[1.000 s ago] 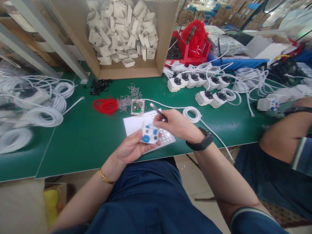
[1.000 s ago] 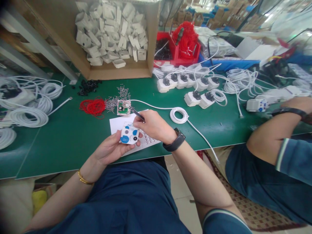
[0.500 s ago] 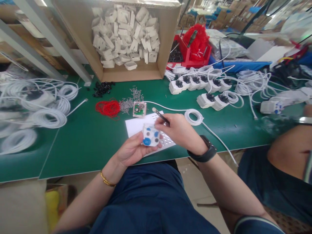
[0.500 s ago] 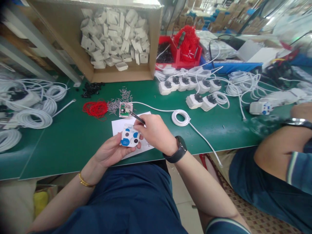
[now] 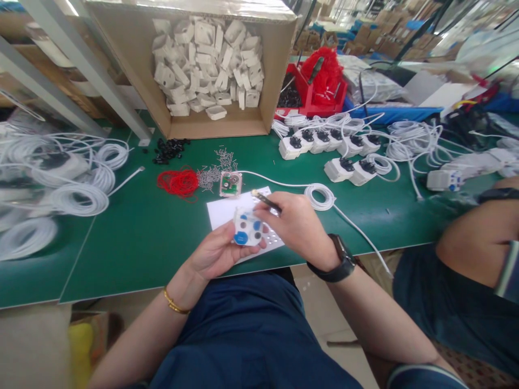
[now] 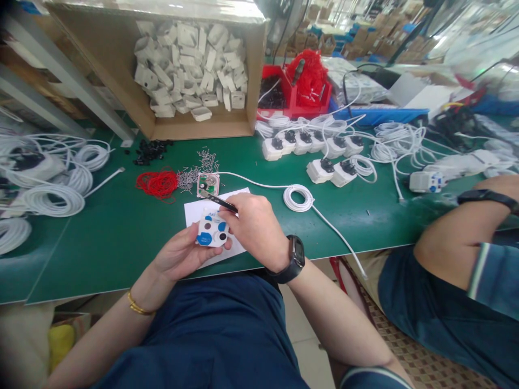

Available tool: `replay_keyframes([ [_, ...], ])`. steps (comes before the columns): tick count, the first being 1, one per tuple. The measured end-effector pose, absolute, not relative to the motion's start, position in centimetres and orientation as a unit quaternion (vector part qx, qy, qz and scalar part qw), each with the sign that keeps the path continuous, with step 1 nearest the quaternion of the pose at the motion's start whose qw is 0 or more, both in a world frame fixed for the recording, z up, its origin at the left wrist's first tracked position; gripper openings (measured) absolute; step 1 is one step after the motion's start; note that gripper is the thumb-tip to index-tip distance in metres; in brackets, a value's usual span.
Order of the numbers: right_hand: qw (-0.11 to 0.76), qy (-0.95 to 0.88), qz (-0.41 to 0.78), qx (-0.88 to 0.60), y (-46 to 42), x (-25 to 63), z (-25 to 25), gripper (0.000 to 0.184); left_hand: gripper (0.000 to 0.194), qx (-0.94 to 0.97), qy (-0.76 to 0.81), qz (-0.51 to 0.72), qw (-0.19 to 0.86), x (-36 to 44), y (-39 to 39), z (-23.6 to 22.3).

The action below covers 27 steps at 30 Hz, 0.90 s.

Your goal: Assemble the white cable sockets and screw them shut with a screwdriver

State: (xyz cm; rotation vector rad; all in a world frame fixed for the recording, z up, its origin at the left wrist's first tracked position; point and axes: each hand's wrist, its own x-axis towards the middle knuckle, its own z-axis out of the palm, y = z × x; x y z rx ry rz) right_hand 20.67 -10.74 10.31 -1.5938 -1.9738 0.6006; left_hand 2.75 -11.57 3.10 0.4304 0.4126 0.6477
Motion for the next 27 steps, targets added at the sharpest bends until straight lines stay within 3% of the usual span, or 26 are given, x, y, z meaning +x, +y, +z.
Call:
replay_keyframes([
  [27,0.275,-0.738,0.19,-0.586,-10.97,20.32,9.83,0.008,0.042,0.227,0.204,0.318,0.898,2.68,-11.61,3.11],
])
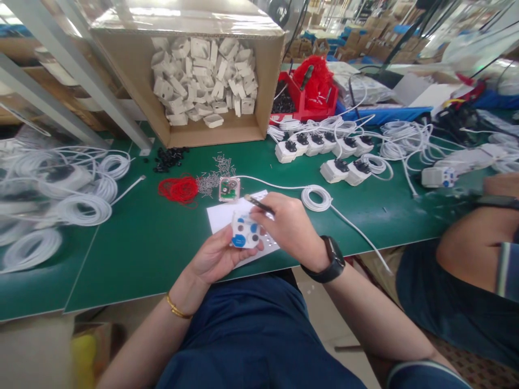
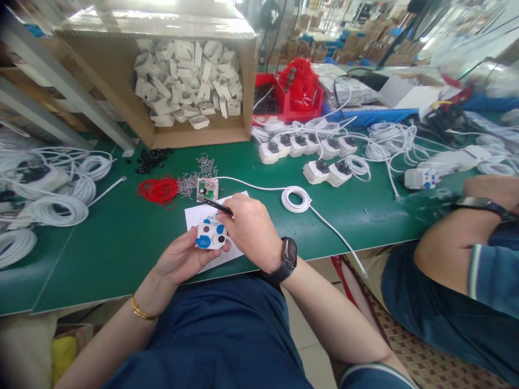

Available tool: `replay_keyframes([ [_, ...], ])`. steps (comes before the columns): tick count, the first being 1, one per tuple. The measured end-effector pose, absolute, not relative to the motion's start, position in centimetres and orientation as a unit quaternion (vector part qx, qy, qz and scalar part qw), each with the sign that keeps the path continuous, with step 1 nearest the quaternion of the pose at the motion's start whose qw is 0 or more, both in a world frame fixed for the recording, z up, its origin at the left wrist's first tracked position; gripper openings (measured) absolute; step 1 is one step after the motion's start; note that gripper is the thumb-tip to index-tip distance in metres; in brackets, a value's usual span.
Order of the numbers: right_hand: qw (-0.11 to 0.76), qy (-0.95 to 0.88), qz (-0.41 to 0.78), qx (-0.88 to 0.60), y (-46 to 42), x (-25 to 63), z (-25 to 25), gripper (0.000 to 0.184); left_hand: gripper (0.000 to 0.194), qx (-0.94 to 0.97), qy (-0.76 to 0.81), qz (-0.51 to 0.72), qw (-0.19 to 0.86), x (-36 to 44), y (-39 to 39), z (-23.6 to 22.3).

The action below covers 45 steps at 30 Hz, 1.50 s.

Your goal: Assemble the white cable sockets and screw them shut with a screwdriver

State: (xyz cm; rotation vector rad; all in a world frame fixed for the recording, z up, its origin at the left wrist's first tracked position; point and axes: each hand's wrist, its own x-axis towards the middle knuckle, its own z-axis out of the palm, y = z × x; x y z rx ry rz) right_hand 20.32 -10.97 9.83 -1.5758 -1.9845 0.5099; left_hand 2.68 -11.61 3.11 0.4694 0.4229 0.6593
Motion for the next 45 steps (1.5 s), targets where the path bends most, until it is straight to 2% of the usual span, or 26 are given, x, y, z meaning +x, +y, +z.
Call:
replay_keyframes([
  [10,0.291,-0.735,0.189,-0.582,-11.3,20.1,9.8,0.007,0.043,0.218,0.193,0.321,0.901,2.8,-11.6,3.5],
  [14,0.314,-0.716,0.209,-0.587,-11.5,20.0,9.8,0.017,0.042,0.223,0.194,0.318,0.901,2.7,-11.7,3.4],
  [18,0.333,-0.709,0.217,-0.582,-11.6,20.2,9.7,0.014,0.043,0.225,0.181,0.32,0.902,2.6,-11.7,3.3],
  [21,0.343,-0.679,0.272,-0.59,-11.6,20.4,9.5,0.013,0.045,0.233,0.174,0.321,0.901,2.6,-11.7,3.4],
  [25,0.334,-0.639,0.355,-0.595,-11.5,20.5,9.2,0.022,0.048,0.248,0.181,0.315,0.898,2.8,-11.7,3.5],
  [30,0.305,-0.634,0.371,-0.606,-10.9,20.2,8.6,0.028,0.039,0.248,0.215,0.318,0.89,3.1,-11.9,3.7],
  [33,0.336,-0.584,0.401,-0.621,-10.8,20.4,7.8,0.031,0.038,0.232,0.221,0.33,0.888,3.2,-11.8,3.9],
  [36,0.392,-0.528,0.436,-0.615,-11.5,20.4,6.9,0.041,0.037,0.195,0.224,0.358,0.885,3.2,-11.6,3.9],
  [39,0.408,-0.521,0.499,-0.56,-12.7,19.9,5.8,0.07,0.037,0.16,0.238,0.38,0.88,3.4,-11.5,3.6],
  [41,0.393,-0.555,0.496,-0.54,-13.3,19.6,5.2,0.084,0.037,0.151,0.234,0.388,0.878,3.5,-11.6,3.4],
  [45,0.372,-0.606,0.443,-0.546,-13.6,19.4,4.6,0.081,0.037,0.156,0.219,0.399,0.877,3.6,-11.6,3.0],
])
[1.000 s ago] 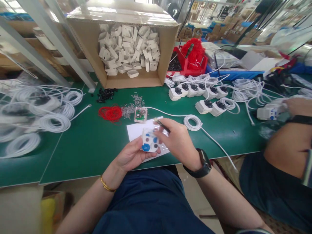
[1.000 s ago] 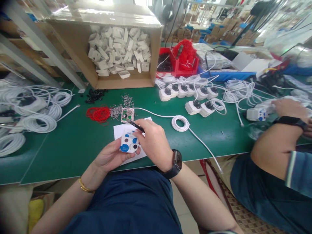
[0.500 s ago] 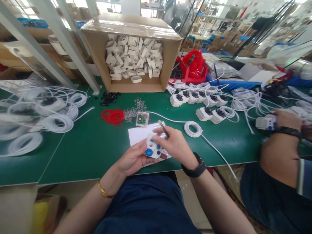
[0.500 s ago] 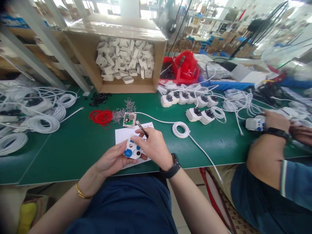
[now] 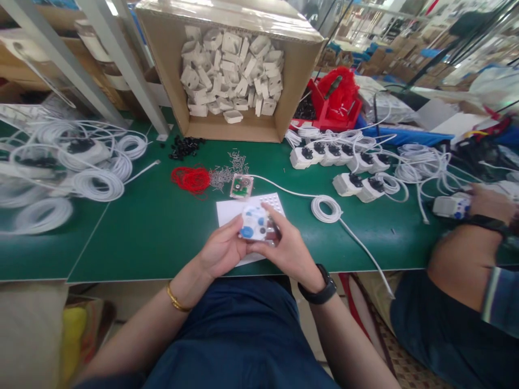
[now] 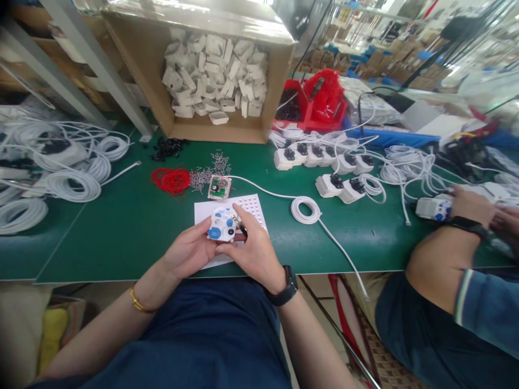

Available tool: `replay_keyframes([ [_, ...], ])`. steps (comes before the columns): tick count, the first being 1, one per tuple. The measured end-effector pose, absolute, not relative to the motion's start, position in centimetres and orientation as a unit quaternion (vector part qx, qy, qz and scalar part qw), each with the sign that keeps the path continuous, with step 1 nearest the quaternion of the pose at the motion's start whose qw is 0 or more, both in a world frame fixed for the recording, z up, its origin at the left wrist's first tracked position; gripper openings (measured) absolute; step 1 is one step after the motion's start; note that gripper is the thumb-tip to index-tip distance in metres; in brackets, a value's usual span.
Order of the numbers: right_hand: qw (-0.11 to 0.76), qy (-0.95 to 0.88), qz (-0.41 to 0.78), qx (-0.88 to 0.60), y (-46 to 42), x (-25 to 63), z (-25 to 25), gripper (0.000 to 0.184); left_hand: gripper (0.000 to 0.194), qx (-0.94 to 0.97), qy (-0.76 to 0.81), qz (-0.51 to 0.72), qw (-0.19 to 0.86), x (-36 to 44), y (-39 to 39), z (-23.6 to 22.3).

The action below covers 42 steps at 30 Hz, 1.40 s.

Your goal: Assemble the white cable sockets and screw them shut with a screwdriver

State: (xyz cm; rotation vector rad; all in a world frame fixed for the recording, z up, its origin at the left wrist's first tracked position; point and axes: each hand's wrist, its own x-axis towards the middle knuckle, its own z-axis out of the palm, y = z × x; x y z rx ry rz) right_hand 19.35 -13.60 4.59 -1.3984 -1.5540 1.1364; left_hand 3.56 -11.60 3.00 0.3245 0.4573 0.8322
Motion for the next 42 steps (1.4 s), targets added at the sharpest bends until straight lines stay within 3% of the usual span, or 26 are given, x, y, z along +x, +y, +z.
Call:
replay_keyframes([
  [30,0.408,-0.548,0.523,-0.51,-13.2,19.3,5.5,0.071,0.049,0.22,0.187,0.39,0.874,3.2,-11.9,3.2],
  [35,0.421,-0.53,0.552,-0.486,-13.3,19.4,5.3,0.074,0.038,0.162,0.184,0.399,0.884,3.5,-11.9,3.3],
  [42,0.418,-0.553,0.568,-0.444,-13.4,19.7,6.0,0.068,0.04,0.169,0.167,0.41,0.881,3.6,-11.8,4.0],
])
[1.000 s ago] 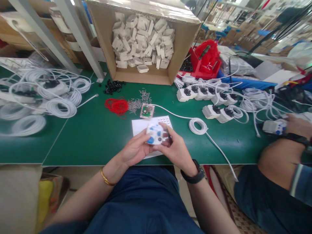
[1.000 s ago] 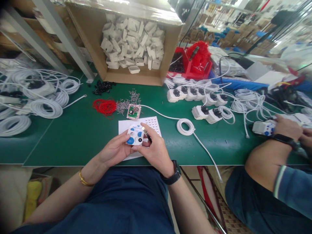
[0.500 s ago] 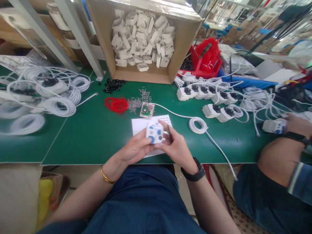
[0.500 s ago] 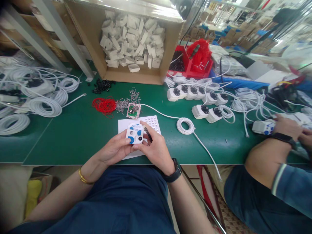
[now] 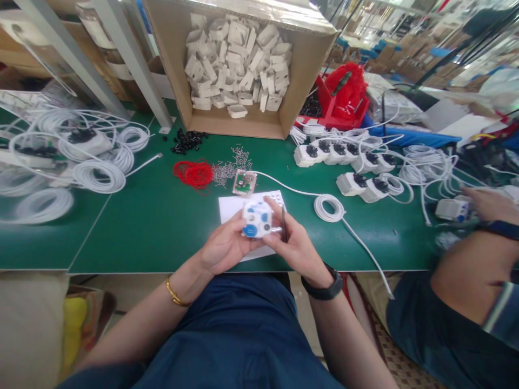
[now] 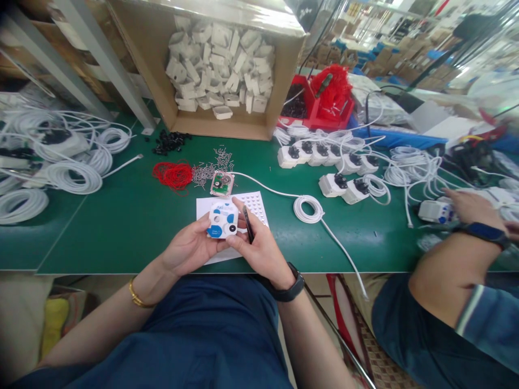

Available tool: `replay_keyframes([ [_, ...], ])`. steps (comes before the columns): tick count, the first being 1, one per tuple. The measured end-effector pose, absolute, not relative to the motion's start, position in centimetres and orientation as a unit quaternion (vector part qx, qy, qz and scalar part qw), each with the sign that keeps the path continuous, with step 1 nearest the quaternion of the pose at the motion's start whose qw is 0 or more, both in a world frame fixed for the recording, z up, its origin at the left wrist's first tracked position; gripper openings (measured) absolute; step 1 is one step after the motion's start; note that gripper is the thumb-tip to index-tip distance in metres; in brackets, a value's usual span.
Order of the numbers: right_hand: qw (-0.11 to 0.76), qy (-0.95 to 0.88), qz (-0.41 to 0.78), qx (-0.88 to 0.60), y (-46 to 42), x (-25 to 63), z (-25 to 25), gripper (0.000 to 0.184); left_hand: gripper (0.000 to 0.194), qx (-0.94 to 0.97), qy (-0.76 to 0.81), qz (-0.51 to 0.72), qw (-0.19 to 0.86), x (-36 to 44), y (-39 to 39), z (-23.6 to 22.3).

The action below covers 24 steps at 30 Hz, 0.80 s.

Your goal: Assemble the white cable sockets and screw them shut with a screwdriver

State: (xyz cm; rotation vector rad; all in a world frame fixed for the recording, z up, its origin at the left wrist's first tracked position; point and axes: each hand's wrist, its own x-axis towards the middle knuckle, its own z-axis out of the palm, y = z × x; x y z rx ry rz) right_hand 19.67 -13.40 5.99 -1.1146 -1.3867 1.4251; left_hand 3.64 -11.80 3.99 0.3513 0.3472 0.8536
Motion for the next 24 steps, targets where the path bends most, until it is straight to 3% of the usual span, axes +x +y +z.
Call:
replay_keyframes([
  [8,0.416,-0.541,0.546,-0.485,-13.9,18.9,5.4,0.063,0.048,0.216,0.197,0.433,0.853,3.6,-12.0,4.0],
  [24,0.442,-0.543,0.519,-0.49,-13.7,17.8,5.5,0.059,0.042,0.254,0.216,0.445,0.831,3.4,-12.0,4.7],
])
